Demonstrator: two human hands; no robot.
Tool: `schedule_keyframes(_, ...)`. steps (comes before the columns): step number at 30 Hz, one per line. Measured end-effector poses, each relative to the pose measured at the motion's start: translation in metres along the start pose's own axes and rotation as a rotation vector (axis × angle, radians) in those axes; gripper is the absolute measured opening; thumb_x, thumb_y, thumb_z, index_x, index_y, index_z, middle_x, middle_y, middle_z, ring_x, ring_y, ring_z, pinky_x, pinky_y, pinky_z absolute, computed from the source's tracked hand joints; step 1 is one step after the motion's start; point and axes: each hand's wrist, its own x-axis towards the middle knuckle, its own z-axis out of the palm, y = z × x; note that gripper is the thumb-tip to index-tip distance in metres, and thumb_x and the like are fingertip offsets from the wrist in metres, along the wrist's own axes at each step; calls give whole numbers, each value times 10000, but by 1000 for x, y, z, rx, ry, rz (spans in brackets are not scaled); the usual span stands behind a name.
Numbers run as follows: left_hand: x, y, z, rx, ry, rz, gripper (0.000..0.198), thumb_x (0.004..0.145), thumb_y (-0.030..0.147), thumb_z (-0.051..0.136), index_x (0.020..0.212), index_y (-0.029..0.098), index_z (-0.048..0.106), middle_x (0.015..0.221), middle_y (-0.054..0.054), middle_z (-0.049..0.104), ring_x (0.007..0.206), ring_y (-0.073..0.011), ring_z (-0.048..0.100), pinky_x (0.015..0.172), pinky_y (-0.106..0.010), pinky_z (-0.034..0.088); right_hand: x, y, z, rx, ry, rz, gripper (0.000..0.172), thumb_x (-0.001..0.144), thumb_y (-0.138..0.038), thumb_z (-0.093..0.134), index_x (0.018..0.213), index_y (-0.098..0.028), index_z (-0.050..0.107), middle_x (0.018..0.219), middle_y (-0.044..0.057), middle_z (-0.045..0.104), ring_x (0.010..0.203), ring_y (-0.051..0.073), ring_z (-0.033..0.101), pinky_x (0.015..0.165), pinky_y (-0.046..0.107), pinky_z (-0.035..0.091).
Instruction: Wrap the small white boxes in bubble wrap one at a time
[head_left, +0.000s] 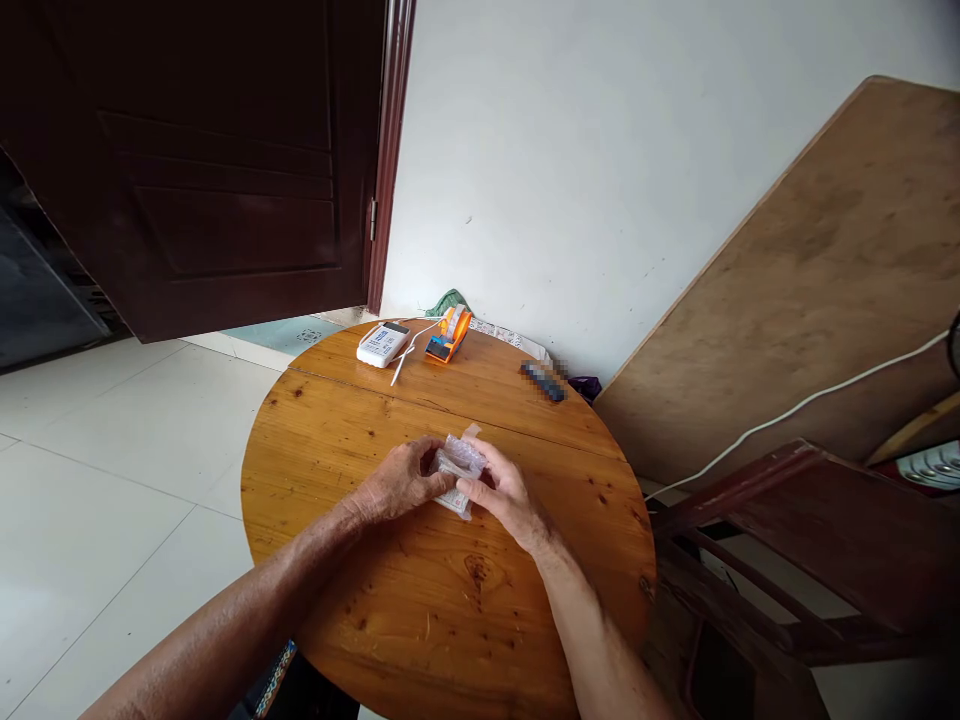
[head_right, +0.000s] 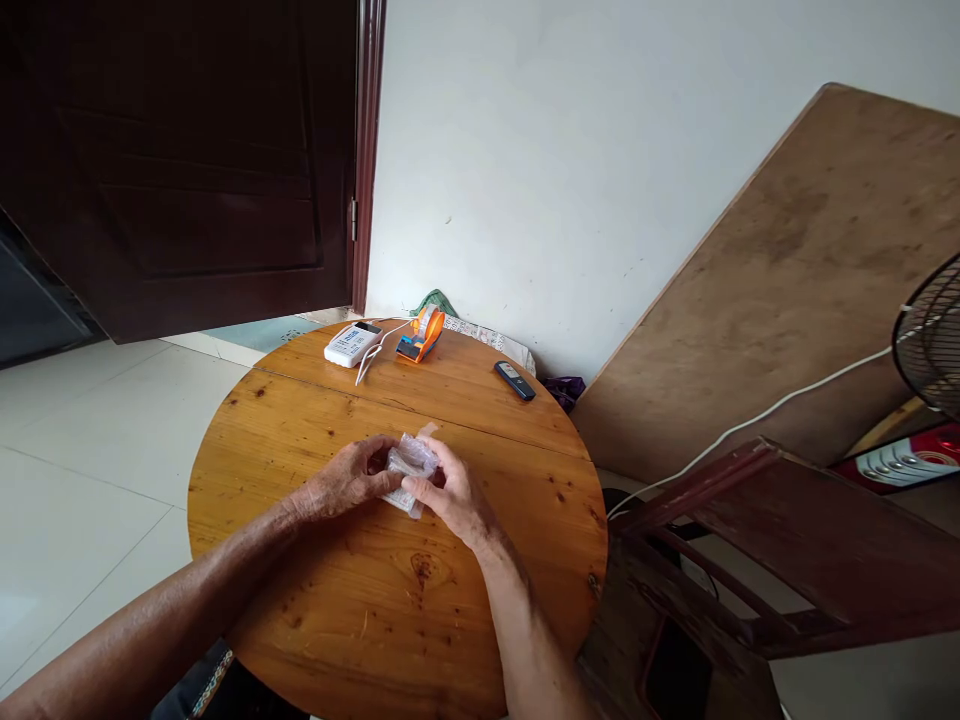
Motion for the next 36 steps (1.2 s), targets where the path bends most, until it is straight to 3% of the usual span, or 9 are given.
schedule_keyframes(4,0,4,0,-37,-1,-46,546,791,400,663,1250,120,563,998,-73,692,873,-208,617,752,-299,481,-2,7,4,-80,31,-39,570,788,-409,695,1308,-210,576,1293,89,654,1188,273,605,1019,402,474)
schedule_keyframes(12,0,-4,1,-73,27,-102,841,771,425,685,1467,90,353,1060,-94,648,872,-204,588,789,-341,469,-1,14,8,94,52,-77,555,774,-458,731,1273,-243,622,1248,78,689,1140,297,641,999,447,488)
schedule_keyframes(17,1,-5,3,-240,0,-81,864,749,366,703,1472,86,321,1063,-93,627,898,-194,576,816,-342,456,1,12,11,180,165,-42,492,800,-505,693,1209,-235,659,1230,76,698,1171,293,623,1031,443,456)
schedule_keyframes(25,4,-10,10,-462,-30,-44,925,706,310,740,1481,127,271,1084,-75,586,931,-174,562,844,-323,443,5,19,9,278,293,12,438,726,-440,771,1100,-226,689,1056,64,752,1013,258,673,952,420,491)
schedule_keyframes(31,5,-14,13,-480,-55,-12,901,720,261,726,1489,155,268,1133,-72,587,942,-161,561,842,-305,441,14,15,11,270,288,37,380,687,-404,788,1003,-218,689,944,51,757,859,227,683,810,369,528)
schedule_keyframes(36,5,-13,14,-511,-62,0,906,725,244,736,1494,168,264,1145,-76,582,945,-157,568,838,-294,442,18,2,6,228,228,55,342,679,-415,786,941,-208,713,933,55,754,867,228,679,818,358,517)
